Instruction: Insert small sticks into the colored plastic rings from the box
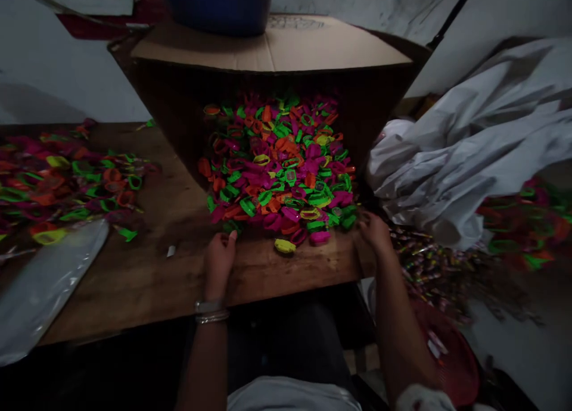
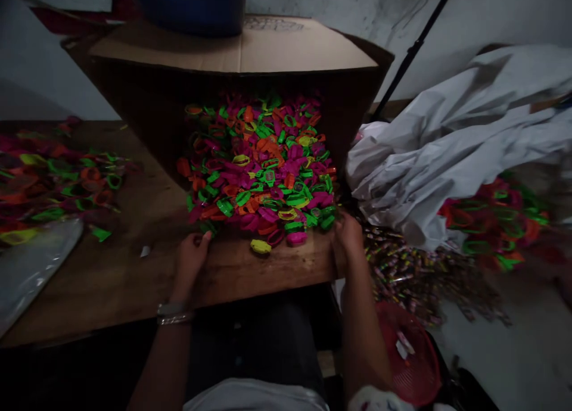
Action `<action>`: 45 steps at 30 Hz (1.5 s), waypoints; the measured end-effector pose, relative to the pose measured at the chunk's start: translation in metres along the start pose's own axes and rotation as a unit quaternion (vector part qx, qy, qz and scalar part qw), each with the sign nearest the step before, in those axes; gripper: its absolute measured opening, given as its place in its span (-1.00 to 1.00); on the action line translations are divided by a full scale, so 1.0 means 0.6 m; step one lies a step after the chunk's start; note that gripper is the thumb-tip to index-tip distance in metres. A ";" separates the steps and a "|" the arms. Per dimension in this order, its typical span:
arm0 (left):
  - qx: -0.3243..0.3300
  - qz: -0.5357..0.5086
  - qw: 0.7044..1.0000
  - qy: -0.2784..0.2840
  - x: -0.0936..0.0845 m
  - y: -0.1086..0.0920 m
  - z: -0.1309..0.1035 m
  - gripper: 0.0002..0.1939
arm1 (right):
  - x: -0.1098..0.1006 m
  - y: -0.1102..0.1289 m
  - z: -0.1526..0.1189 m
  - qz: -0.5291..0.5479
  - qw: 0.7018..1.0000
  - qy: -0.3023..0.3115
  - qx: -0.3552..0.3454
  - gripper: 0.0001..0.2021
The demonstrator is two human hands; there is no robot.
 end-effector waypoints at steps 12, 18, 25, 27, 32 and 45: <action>0.067 -0.123 0.988 0.065 -0.006 -0.048 -0.062 -0.82 | -0.018 0.063 0.089 -0.062 0.997 0.025 0.046 -0.82; 0.034 -0.319 0.944 0.081 0.007 -0.066 -0.107 -0.45 | -0.073 0.117 0.020 0.039 0.998 -0.044 0.036 -0.89; -0.033 -0.428 0.852 0.300 0.015 -0.092 -0.145 -0.43 | -0.051 0.213 -0.233 0.576 0.773 0.244 -0.102 -0.79; -0.044 -0.440 0.838 0.319 0.009 -0.097 -0.155 -0.44 | -0.029 0.221 -0.273 0.637 0.722 0.265 -0.048 -0.78; -0.072 -0.383 0.841 0.375 -0.017 -0.112 -0.160 -0.31 | -0.008 0.199 -0.296 0.670 0.691 0.267 0.050 -0.78; -0.088 -0.371 0.836 0.395 -0.021 -0.133 -0.174 -0.62 | -0.063 0.186 -0.303 0.660 0.712 0.239 -0.022 -0.86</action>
Point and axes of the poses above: each hand's wrist, its own z-axis towards the middle knuckle, its own x-axis out of the palm, y = z × x, the point moved 1 cm from there along z, towards the middle knuckle, and after that the axes turned 9 degrees about x, right-handed, at the moved point
